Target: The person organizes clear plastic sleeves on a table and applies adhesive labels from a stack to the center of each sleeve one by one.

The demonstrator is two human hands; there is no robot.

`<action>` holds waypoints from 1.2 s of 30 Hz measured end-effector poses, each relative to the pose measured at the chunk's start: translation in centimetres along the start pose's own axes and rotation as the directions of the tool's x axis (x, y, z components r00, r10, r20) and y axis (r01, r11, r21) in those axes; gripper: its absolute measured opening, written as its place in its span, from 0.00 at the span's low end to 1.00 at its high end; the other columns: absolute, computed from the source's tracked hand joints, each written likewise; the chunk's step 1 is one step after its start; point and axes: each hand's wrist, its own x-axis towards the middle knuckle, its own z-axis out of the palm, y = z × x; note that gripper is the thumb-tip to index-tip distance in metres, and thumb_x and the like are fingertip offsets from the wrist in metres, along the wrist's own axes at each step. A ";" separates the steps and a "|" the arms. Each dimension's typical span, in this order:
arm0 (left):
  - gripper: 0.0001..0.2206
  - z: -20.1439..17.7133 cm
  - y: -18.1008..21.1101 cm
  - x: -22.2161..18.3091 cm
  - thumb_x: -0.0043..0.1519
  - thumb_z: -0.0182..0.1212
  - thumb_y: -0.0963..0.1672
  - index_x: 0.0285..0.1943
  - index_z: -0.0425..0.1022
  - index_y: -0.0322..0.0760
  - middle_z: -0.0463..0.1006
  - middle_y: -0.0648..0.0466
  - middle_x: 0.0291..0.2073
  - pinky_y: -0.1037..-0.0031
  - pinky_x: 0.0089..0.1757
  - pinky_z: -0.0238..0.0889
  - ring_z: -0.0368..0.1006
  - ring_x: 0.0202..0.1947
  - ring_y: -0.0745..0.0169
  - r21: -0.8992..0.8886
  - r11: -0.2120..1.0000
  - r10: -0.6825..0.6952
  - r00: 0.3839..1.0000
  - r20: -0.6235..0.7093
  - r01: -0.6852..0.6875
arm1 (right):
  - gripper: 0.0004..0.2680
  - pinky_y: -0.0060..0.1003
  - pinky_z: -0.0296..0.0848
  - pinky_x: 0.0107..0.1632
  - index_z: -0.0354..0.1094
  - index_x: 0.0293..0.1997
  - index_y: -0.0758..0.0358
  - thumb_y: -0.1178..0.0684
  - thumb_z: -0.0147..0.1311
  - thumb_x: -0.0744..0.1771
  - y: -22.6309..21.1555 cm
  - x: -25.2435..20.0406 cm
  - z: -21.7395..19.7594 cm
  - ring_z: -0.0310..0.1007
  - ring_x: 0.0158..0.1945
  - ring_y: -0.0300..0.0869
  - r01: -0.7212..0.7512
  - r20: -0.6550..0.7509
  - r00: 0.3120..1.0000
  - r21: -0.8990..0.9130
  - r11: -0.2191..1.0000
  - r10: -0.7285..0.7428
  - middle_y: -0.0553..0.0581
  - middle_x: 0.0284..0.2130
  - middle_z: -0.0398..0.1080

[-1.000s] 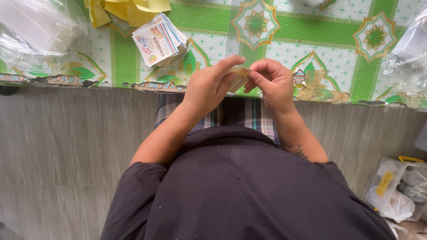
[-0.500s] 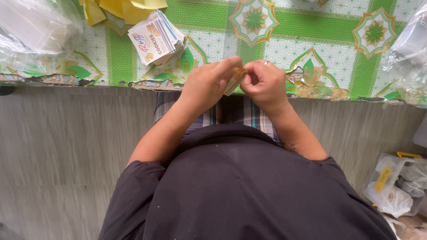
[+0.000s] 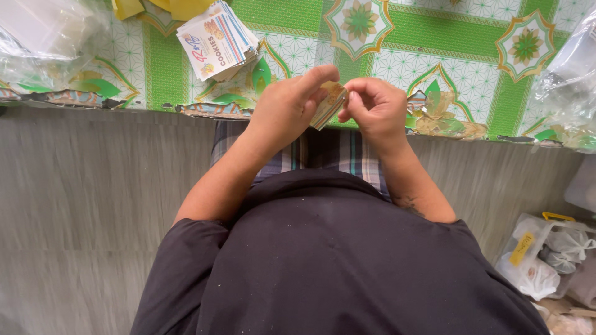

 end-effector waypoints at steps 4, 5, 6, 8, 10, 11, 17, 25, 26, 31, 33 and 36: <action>0.14 -0.1 -0.5 0.1 0.68 0.62 0.41 0.62 0.69 0.49 0.81 0.52 0.44 0.62 0.42 0.71 0.80 0.43 0.49 -0.020 0.998 -0.062 0.998 0.005 0.063 | 0.02 0.29 0.78 0.37 0.70 0.45 0.72 0.63 0.54 0.71 0.1 0.0 -0.3 0.76 0.32 0.35 -0.021 0.051 0.999 0.079 0.997 0.017 0.53 0.32 0.73; 0.14 0.0 -0.6 0.1 0.68 0.63 0.41 0.62 0.70 0.48 0.81 0.53 0.47 0.62 0.44 0.71 0.79 0.46 0.50 -0.027 0.995 -0.093 0.995 0.022 0.094 | 0.02 0.29 0.77 0.37 0.70 0.46 0.72 0.62 0.54 0.71 0.2 0.0 -0.3 0.76 0.32 0.35 -0.028 0.040 0.999 0.077 0.997 0.025 0.53 0.32 0.73; 0.13 0.1 -0.6 0.1 0.67 0.65 0.43 0.60 0.72 0.48 0.75 0.51 0.52 0.59 0.48 0.69 0.74 0.52 0.49 0.101 0.995 0.010 0.997 -0.074 -0.003 | 0.03 0.29 0.77 0.36 0.70 0.46 0.72 0.62 0.54 0.72 0.2 0.0 -0.2 0.75 0.31 0.35 -0.033 0.027 0.999 0.074 0.997 0.031 0.54 0.32 0.73; 0.13 0.5 -0.6 0.1 0.65 0.71 0.45 0.55 0.75 0.46 0.63 0.48 0.63 0.53 0.57 0.63 0.63 0.65 0.47 0.370 0.915 0.248 0.945 -0.211 -0.158 | 0.03 0.29 0.77 0.36 0.70 0.46 0.72 0.61 0.54 0.72 0.4 0.1 0.2 0.74 0.31 0.35 0.002 0.003 1.000 0.103 0.995 -0.002 0.53 0.32 0.73; 0.11 1.0 -0.4 0.0 0.63 0.74 0.49 0.48 0.77 0.48 0.57 0.51 0.66 0.46 0.63 0.52 0.53 0.69 0.47 0.425 0.894 0.264 0.932 -0.247 -0.141 | 0.03 0.30 0.77 0.36 0.69 0.46 0.72 0.61 0.53 0.73 0.6 0.0 0.6 0.74 0.31 0.35 0.059 -0.019 0.998 0.072 0.996 -0.057 0.53 0.33 0.73; 0.12 1.3 -0.3 -0.1 0.62 0.75 0.51 0.44 0.78 0.48 0.54 0.53 0.67 0.43 0.66 0.47 0.48 0.70 0.47 0.451 0.882 0.273 0.925 -0.264 -0.132 | 0.03 0.30 0.76 0.36 0.69 0.46 0.72 0.61 0.53 0.73 0.7 -0.2 0.8 0.75 0.31 0.35 0.097 -0.027 0.995 0.028 0.995 -0.096 0.53 0.33 0.74; 0.06 2.4 -0.5 -0.3 0.62 0.73 0.45 0.39 0.79 0.46 0.57 0.51 0.67 0.53 0.67 0.41 0.51 0.70 0.48 0.241 0.966 0.149 0.964 -0.220 -0.094 | 0.04 0.29 0.75 0.36 0.67 0.46 0.71 0.60 0.52 0.74 2.0 -0.2 0.7 0.75 0.31 0.36 0.165 -0.024 0.985 -0.094 0.982 -0.168 0.52 0.32 0.72; 0.08 1.4 -2.4 0.2 0.62 0.71 0.44 0.34 0.74 0.40 0.57 0.48 0.64 0.54 0.69 0.46 0.52 0.69 0.47 -0.139 0.985 -0.131 0.958 -0.257 0.098 | 0.12 0.40 0.74 0.52 0.62 0.53 0.68 0.47 0.51 0.72 0.7 3.5 -1.1 0.70 0.52 0.43 0.359 -0.203 0.870 -0.362 0.860 -0.449 0.58 0.51 0.63; 0.09 1.4 -2.4 0.2 0.63 0.70 0.44 0.35 0.74 0.40 0.57 0.48 0.65 0.54 0.68 0.47 0.52 0.69 0.47 -0.149 0.980 -0.171 0.949 -0.263 0.135 | 0.15 0.46 0.69 0.57 0.63 0.50 0.70 0.44 0.53 0.70 0.4 2.8 -0.8 0.64 0.56 0.47 0.434 -0.099 0.801 -0.582 0.687 -0.590 0.61 0.53 0.61; 0.07 -0.4 -2.8 0.4 0.60 0.67 0.44 0.45 0.77 0.41 0.58 0.52 0.69 0.56 0.70 0.43 0.50 0.74 0.54 -0.532 0.842 0.106 0.994 0.002 -0.088 | 0.11 0.50 0.57 0.70 0.72 0.39 0.66 0.47 0.58 0.69 -0.4 0.8 0.4 0.55 0.65 0.52 0.415 0.014 0.857 -0.612 0.673 -0.515 0.61 0.57 0.62; 0.14 -1.6 -3.7 0.7 0.59 0.66 0.42 0.53 0.76 0.45 0.58 0.54 0.70 0.59 0.71 0.44 0.51 0.75 0.58 -0.815 0.575 0.128 0.992 -0.004 -0.078 | 0.14 0.41 0.62 0.73 0.74 0.45 0.66 0.43 0.59 0.71 -0.1 1.2 0.1 0.61 0.65 0.42 0.336 -0.108 0.914 -0.338 0.879 -0.391 0.54 0.60 0.61; 0.24 -2.0 -5.0 0.7 0.58 0.67 0.41 0.64 0.71 0.52 0.58 0.52 0.71 0.59 0.72 0.48 0.53 0.75 0.59 -0.903 0.426 0.000 0.998 0.069 0.063 | 0.13 0.37 0.58 0.67 0.74 0.50 0.69 0.46 0.62 0.71 0.9 1.0 -0.5 0.59 0.63 0.41 0.307 -0.073 0.950 0.029 0.951 -0.304 0.54 0.58 0.60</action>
